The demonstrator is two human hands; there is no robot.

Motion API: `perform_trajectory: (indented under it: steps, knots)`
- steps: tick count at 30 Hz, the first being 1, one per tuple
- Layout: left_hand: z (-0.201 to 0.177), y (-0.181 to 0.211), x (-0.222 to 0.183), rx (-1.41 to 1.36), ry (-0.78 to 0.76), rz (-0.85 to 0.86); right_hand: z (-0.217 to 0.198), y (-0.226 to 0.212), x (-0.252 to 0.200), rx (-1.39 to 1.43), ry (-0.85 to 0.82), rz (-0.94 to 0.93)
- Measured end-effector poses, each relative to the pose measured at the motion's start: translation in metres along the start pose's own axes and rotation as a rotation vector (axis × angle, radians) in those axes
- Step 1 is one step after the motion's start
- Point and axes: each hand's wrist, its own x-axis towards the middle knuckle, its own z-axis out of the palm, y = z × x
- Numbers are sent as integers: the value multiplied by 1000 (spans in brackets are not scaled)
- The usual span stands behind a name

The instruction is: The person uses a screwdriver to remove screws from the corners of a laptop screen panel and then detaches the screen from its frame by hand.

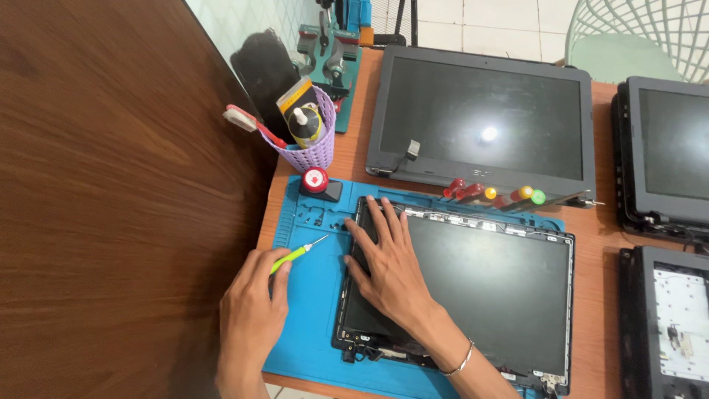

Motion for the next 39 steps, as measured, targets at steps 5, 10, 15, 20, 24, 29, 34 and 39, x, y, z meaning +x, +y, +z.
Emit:
perform_trajectory:
  steps: [5,10,15,20,24,29,34,39]
  knots:
    - [-3,6,-7,0,10,42,-7,3,-8,55,-7,17]
    - [-7,11,-16,38,35,125,-14,6,-19,73,-9,37]
    - [-10,24,-26,67,24,106,-23,7,-35,99,-12,42]
    - [-6,30,-38,62,65,127,-30,11,-50,123,-9,74]
    - [-4,25,-45,111,28,61,-35,14,-62,136,-37,80]
    - [-3,17,-53,164,-88,-195,-40,14,-76,162,-51,76]
    - [5,8,-65,72,-57,-220,-44,14,-89,168,-65,100]
    - [14,2,-69,38,-101,-256,-48,14,-95,177,-80,111]
